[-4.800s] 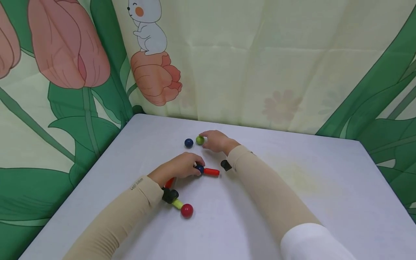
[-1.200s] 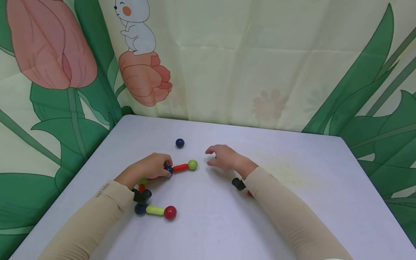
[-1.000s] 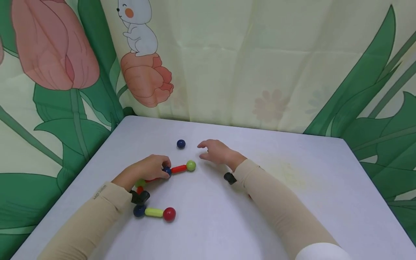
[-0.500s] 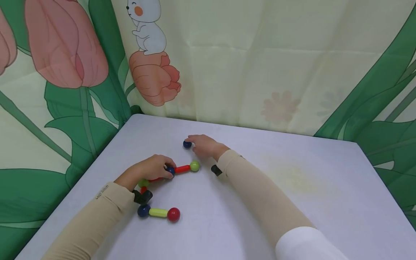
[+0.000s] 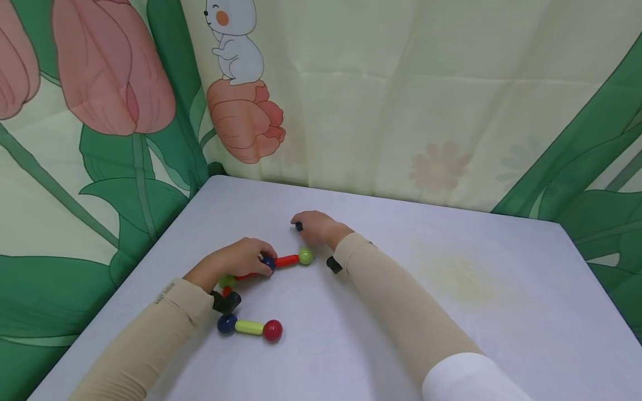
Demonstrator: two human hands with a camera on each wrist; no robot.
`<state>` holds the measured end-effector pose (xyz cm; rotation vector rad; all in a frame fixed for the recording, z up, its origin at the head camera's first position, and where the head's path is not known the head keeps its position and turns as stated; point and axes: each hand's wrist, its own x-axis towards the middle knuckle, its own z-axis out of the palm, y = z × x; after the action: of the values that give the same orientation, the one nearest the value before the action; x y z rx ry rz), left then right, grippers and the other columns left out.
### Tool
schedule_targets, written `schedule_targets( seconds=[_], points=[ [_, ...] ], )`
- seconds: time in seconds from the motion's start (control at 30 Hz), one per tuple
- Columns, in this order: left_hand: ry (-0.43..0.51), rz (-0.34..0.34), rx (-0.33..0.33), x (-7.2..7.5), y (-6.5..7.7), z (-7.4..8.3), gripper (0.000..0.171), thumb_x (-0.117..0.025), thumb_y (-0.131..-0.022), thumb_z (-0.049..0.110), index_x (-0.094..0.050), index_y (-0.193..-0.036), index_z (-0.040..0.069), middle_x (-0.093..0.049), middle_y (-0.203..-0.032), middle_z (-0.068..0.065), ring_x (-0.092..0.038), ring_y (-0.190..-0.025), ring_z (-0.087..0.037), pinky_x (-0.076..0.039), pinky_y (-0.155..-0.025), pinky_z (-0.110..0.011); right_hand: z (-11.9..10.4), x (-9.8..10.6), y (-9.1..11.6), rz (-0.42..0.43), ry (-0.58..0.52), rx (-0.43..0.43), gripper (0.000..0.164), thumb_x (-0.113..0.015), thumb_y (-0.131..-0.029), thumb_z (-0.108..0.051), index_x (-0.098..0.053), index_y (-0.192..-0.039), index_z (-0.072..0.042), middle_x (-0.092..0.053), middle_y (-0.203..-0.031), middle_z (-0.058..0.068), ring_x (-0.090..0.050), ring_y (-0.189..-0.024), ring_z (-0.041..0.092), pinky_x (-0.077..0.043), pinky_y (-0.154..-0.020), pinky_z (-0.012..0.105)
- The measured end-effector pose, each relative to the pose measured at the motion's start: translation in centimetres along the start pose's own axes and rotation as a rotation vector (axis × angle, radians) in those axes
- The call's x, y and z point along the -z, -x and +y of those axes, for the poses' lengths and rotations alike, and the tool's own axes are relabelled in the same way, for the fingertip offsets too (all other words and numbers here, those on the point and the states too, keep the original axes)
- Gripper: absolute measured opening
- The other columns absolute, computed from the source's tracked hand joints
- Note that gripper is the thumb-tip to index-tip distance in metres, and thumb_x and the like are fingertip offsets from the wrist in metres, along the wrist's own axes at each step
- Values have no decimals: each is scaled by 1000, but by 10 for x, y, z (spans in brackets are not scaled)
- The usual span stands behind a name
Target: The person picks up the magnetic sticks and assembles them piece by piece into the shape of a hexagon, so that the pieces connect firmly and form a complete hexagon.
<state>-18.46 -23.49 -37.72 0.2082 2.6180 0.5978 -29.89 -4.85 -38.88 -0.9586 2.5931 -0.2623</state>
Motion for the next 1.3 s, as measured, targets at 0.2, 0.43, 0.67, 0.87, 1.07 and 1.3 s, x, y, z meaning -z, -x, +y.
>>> schedule_targets(
  seconds=[0.2, 0.43, 0.67, 0.87, 1.07, 1.3],
  points=[
    [-12, -3, 9, 0, -4, 0, 34, -77, -90, 20, -70, -122, 14, -64, -114, -6, -54, -104, -25, -49, -92, -46, 12, -1, 7, 34, -41, -18, 41, -49, -102, -11, -55, -142, -16, -54, -144, 7, -46, -135, 25, -33, -113, 38],
    [-2, -3, 11, -3, -4, 2, 34, -77, -89, 20, -69, -122, 13, -64, -116, -7, -54, -105, -26, -50, -93, -47, 30, 9, 27, 51, -72, -10, 41, -57, -99, -11, -57, -140, -11, -56, -140, 10, -49, -130, 26, -35, -111, 38],
    [2, 2, 1, -6, -5, 5, 34, -78, -89, 19, -70, -121, 14, -63, -117, -7, -54, -107, -27, -50, -93, -48, 58, 16, 63, 48, -97, -29, 40, -64, -97, -17, -59, -136, -10, -59, -135, 11, -52, -123, 27, -38, -108, 39],
    [-12, 3, -14, -5, -7, 9, 32, -77, -89, 19, -70, -120, 14, -64, -117, -7, -54, -107, -27, -49, -94, -49, 80, 12, 95, 18, -133, -35, 36, -66, -96, -16, -62, -132, -10, -60, -131, 10, -52, -122, 28, -40, -107, 40],
    [-19, -11, -19, -7, -8, 15, 33, -78, -88, 19, -70, -120, 14, -64, -117, -7, -54, -105, -26, -50, -94, -48, 95, 5, 124, -7, -142, -62, 33, -68, -96, -16, -64, -129, -11, -61, -128, 10, -53, -118, 29, -45, -103, 43],
    [-22, -15, -35, -9, -11, 21, 32, -78, -88, 17, -70, -119, 13, -64, -116, -7, -55, -103, -26, -51, -92, -46, 111, -3, 165, -5, -189, -123, 34, -71, -94, -15, -65, -127, -11, -61, -126, 11, -54, -114, 30, -49, -96, 44]
  ],
)
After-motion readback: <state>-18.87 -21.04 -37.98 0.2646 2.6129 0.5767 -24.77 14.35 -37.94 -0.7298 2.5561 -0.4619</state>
